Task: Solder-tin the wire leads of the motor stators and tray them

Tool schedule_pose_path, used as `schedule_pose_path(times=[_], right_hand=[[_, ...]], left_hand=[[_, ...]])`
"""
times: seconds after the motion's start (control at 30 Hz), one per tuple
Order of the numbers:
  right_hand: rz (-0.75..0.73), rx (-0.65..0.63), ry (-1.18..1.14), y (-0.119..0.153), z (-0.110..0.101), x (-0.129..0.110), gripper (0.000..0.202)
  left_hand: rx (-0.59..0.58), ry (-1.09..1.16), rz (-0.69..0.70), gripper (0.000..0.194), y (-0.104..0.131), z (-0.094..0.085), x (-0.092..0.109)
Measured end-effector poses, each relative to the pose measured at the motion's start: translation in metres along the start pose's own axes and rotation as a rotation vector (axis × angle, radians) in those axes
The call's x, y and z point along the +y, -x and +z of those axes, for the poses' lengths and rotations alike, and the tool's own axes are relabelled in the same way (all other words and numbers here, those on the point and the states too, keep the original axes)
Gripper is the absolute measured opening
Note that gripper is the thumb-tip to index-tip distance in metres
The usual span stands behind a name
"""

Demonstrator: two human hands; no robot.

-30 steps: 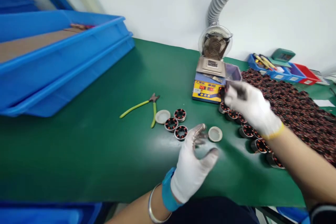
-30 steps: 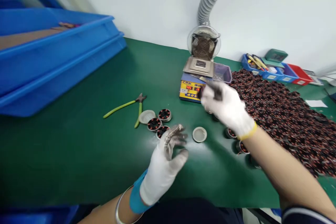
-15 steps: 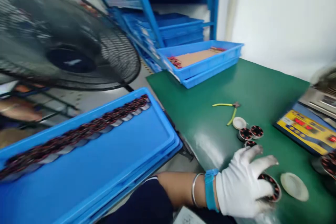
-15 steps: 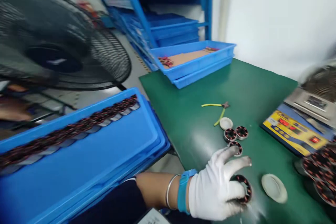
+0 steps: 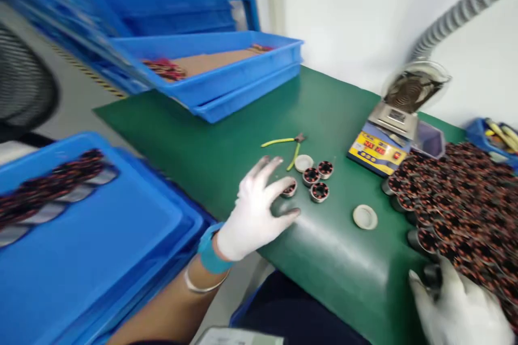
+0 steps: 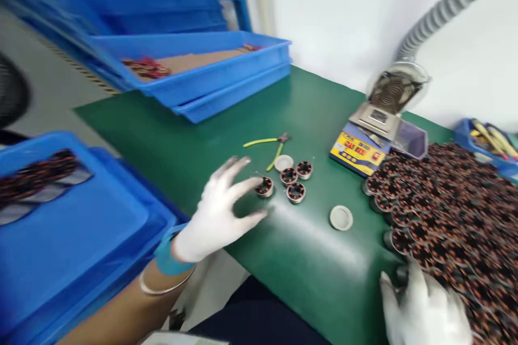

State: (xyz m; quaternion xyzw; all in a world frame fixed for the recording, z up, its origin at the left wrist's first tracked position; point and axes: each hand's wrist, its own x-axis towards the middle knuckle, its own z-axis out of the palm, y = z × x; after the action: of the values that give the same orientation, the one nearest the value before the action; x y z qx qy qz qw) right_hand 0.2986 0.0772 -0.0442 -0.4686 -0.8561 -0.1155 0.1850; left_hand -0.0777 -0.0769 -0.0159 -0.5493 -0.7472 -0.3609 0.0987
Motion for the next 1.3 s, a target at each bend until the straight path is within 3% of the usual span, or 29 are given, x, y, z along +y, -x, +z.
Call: schedule_pose_path(times=[0.1, 0.27, 0.37, 0.5, 0.57, 0.63, 0.67, 0.73, 0.83, 1.0, 1.17, 1.23, 1.3], right_hand=[[-0.037, -0.014, 0.234, 0.006, -0.007, -0.011, 0.042], [0.070, -0.147, 0.186, 0.009, -0.019, -0.032, 0.034], [0.124, -0.180, 0.081, 0.013, -0.022, -0.037, 0.042], [0.189, -0.086, -0.314, 0.007, -0.033, -0.057, 0.044], [0.141, -0.062, -0.562, -0.004, -0.041, -0.071, 0.046], [0.027, -0.009, -0.712, -0.018, -0.044, -0.083, 0.048], [-0.023, 0.048, -0.733, -0.024, -0.044, -0.087, 0.049], [-0.056, 0.167, -0.692, -0.034, -0.040, -0.092, 0.051], [-0.080, 0.275, -0.612, -0.042, -0.030, -0.093, 0.037], [-0.156, 0.344, -0.572, -0.047, -0.025, -0.094, 0.022], [-0.120, 0.303, -0.610, -0.061, -0.037, -0.094, 0.013], [-0.106, 0.228, -0.724, -0.072, -0.050, -0.096, 0.010], [-0.158, 0.116, -0.821, -0.082, -0.066, -0.098, 0.010]], left_hand=[[0.083, 0.260, 0.020, 0.048, -0.001, -0.001, 0.019], [-0.145, 0.579, 0.017, 0.042, -0.012, 0.021, 0.062], [-0.390, 0.768, -0.123, 0.038, -0.022, 0.037, 0.089], [-0.836, 1.014, -0.496, 0.050, -0.028, 0.059, 0.120], [-1.048, 1.200, -0.660, 0.051, -0.027, 0.070, 0.128], [-1.149, 1.412, -0.794, 0.048, -0.026, 0.078, 0.132], [-1.132, 1.503, -0.844, 0.047, -0.026, 0.081, 0.131], [-0.981, 1.628, -0.896, 0.045, -0.027, 0.084, 0.129], [-0.767, 1.672, -0.913, 0.045, -0.029, 0.083, 0.126], [-0.685, 1.692, -0.953, 0.040, -0.026, 0.084, 0.126], [-0.744, 1.882, -1.150, 0.035, -0.035, 0.078, 0.122], [-0.691, 1.978, -1.232, 0.038, -0.044, 0.074, 0.118], [-0.650, 1.953, -1.214, 0.045, -0.050, 0.071, 0.115]])
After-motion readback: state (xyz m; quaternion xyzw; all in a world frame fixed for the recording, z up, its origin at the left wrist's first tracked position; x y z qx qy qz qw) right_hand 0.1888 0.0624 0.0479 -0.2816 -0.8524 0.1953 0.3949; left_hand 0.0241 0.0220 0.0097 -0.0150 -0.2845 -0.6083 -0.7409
